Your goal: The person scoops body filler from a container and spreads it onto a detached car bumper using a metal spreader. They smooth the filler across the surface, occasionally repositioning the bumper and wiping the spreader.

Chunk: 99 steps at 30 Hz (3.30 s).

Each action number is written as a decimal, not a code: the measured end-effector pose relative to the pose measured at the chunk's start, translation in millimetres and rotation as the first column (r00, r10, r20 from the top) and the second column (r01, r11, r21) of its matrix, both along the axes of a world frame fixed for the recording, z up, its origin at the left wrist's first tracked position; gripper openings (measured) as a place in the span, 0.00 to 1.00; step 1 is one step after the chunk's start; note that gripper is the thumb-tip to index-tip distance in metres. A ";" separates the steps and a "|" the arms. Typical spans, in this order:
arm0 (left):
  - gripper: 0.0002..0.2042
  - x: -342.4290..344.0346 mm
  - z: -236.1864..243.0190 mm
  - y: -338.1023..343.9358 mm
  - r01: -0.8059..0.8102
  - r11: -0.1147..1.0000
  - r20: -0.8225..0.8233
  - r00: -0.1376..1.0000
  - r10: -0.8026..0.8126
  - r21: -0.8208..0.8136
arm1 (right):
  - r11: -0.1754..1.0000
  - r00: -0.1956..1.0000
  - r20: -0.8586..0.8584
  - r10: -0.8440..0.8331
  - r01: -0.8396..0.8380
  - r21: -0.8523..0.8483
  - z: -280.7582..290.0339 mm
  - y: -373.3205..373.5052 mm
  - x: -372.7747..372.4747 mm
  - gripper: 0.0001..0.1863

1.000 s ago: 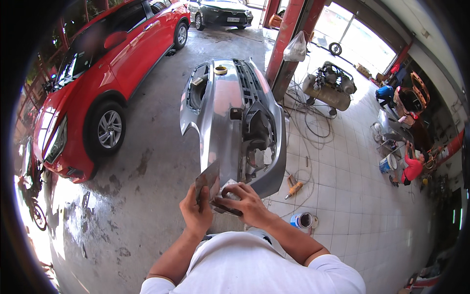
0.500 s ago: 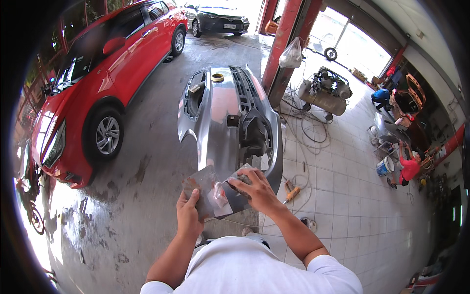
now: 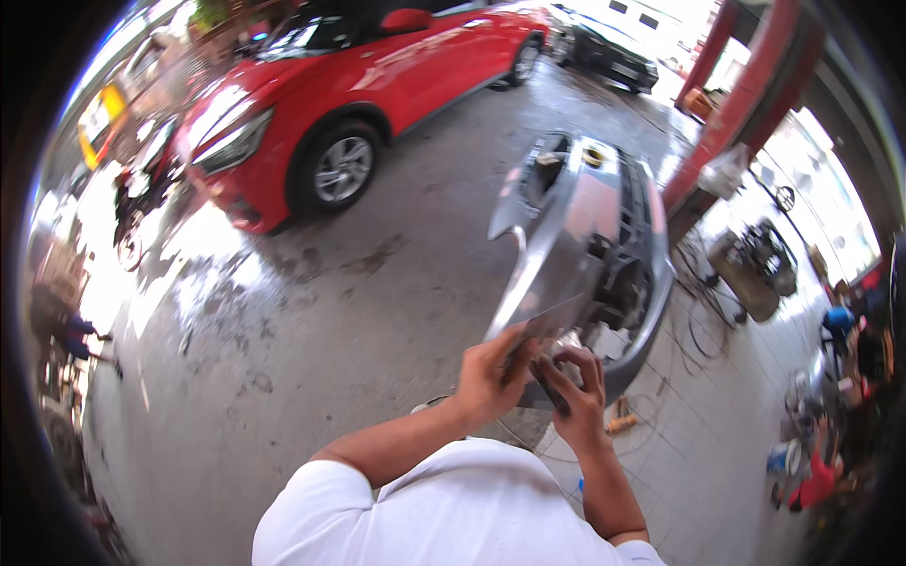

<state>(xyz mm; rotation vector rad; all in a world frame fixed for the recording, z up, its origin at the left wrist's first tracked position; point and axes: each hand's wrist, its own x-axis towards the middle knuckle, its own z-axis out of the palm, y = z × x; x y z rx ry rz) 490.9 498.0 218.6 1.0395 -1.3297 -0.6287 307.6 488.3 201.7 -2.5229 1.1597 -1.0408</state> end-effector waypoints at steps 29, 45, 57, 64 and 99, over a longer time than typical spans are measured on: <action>0.15 66.8 -6.7 81.1 -0.261 0.905 -0.658 0.623 0.423 0.334 | 0.876 0.911 0.051 0.410 -0.409 0.254 -76.3 -37.7 54.1 0.30; 0.15 75.6 -36.8 97.6 -0.399 0.869 -0.166 0.874 0.457 0.292 | 0.891 0.890 -0.100 0.444 -0.428 0.150 -16.1 -19.7 76.4 0.32; 0.12 74.0 -10.4 82.5 -0.522 0.852 -0.109 0.850 0.515 -0.042 | 0.813 0.827 -0.023 0.561 -0.546 0.200 -25.0 24.5 91.1 0.27; 0.11 85.9 -1.3 64.8 -0.065 0.907 -0.787 0.474 0.395 0.416 | 0.785 0.704 0.385 0.596 -0.613 -0.094 -5.6 12.6 102.7 0.33; 0.13 66.3 -12.4 29.1 0.109 0.937 -0.877 0.403 0.263 0.331 | 0.904 0.868 0.267 0.418 -0.427 -0.024 -23.9 -4.8 76.4 0.28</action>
